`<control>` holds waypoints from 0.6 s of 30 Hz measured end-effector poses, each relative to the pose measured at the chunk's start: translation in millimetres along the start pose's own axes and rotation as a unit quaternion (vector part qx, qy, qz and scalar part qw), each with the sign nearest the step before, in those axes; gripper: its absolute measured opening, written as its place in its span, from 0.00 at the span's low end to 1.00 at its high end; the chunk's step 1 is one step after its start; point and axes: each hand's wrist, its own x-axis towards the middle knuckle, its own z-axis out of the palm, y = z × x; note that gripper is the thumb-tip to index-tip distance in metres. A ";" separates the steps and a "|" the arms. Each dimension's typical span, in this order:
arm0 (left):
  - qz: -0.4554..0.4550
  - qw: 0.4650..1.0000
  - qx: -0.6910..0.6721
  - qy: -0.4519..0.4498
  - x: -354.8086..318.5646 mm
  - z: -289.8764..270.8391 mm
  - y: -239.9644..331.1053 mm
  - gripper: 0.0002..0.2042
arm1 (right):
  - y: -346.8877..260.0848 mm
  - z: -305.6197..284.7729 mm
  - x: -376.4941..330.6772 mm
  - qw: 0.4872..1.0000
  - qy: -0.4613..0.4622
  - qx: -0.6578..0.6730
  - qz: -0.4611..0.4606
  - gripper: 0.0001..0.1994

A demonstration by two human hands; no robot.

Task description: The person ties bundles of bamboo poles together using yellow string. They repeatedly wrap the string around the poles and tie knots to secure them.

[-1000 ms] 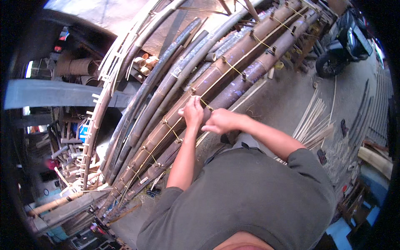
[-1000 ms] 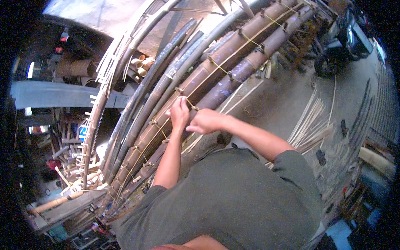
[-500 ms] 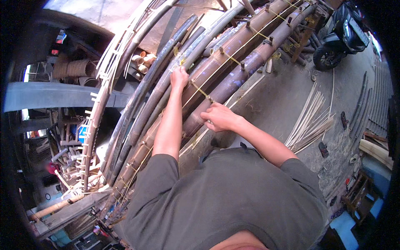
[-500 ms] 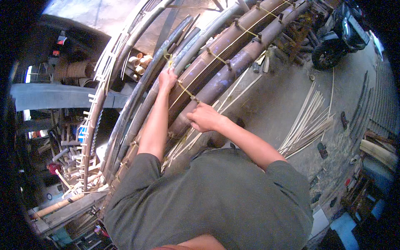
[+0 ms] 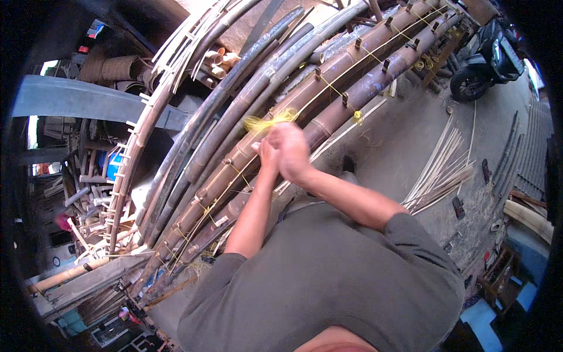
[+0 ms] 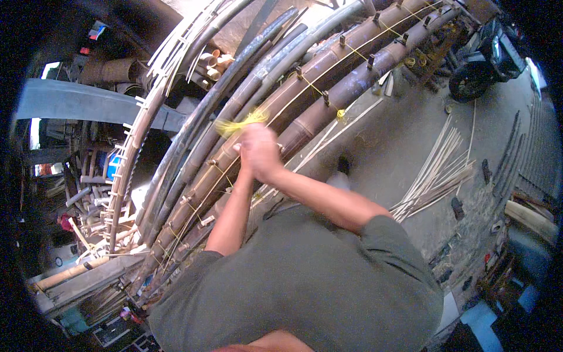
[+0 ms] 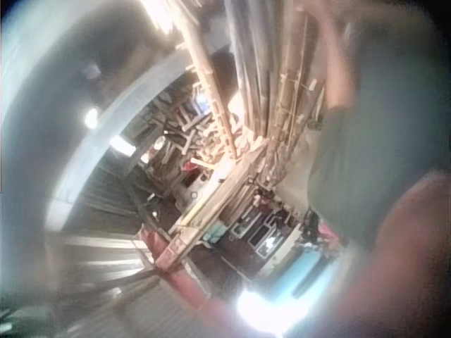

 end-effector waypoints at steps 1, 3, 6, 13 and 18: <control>-0.006 0.998 -0.056 0.000 1.4 0.0 4.9 0.16 | -12.3 26.1 15.1 0.928 0.026 -0.307 -0.211 0.11; 0.093 0.985 -0.075 0.124 9.9 8.2 -3.5 0.16 | -37.0 29.5 68.8 0.909 -0.395 -0.127 0.032 0.21; -0.051 0.998 -0.042 -0.008 6.6 -22.6 34.9 0.17 | 22.1 1.7 119.0 0.780 -0.283 -0.558 -0.001 0.34; -0.035 0.996 -0.077 0.032 0.3 -9.5 5.1 0.16 | -75.2 -40.4 96.1 0.881 -0.454 0.077 0.112 0.23; -0.077 0.995 -0.038 0.049 1.4 -26.5 43.7 0.15 | 29.6 -89.8 -47.1 0.808 -0.480 -0.317 -0.125 0.19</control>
